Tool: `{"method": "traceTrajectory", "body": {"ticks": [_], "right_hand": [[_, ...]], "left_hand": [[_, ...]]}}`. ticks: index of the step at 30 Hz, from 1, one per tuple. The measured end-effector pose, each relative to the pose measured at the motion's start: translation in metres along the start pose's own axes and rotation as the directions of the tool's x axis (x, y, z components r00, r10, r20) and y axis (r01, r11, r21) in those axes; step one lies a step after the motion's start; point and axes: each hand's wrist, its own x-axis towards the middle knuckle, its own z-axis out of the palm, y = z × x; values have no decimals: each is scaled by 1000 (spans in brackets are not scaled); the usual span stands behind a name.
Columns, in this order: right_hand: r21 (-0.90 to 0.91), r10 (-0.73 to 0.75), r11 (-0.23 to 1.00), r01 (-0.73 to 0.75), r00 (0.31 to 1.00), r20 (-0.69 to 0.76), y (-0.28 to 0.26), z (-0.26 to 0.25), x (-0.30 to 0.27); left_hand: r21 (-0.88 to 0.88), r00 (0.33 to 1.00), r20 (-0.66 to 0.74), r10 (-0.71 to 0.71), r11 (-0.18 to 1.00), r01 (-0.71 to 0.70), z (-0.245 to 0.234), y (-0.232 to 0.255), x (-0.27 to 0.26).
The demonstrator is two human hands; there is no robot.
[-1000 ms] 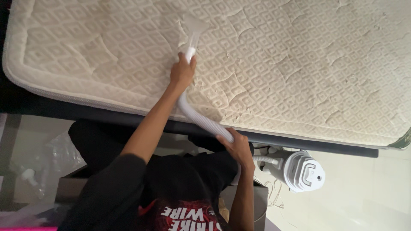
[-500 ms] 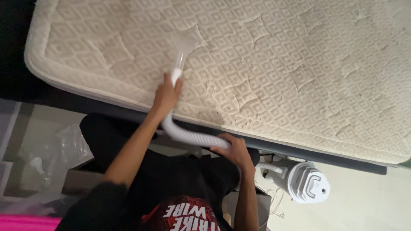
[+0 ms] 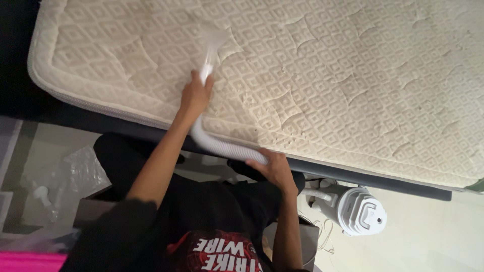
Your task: The person uses a handheld vacuum cleaner with a flexible hose to clean the surface of a mattress. They move the vacuum nozzle back and forth across the mattress in a systematic pattern, covering different sections of the fabric.
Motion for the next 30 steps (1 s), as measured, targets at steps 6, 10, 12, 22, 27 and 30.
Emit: {"method": "traceTrajectory", "body": {"ticks": [6, 10, 12, 22, 27, 30], "right_hand": [[7, 114, 992, -127, 912, 394, -9, -5, 6], [50, 140, 983, -174, 905, 402, -18, 0, 10], [79, 113, 986, -146, 941, 318, -17, 3, 11], [39, 252, 966, -255, 965, 73, -44, 18, 18], [52, 93, 994, -99, 990, 104, -32, 8, 14], [39, 57, 997, -64, 986, 157, -27, 7, 11]], "left_hand": [[-75, 967, 108, -230, 968, 239, -58, -3, -101], [-38, 956, 115, -271, 960, 277, -51, -18, -84], [-105, 977, 60, -207, 972, 212, -41, -31, -54], [-210, 945, 129, -301, 923, 322, -9, -6, 80], [-88, 987, -6, -163, 983, 161, -35, -5, 13], [-139, 953, 93, -288, 944, 299, -66, -6, -53]]}}
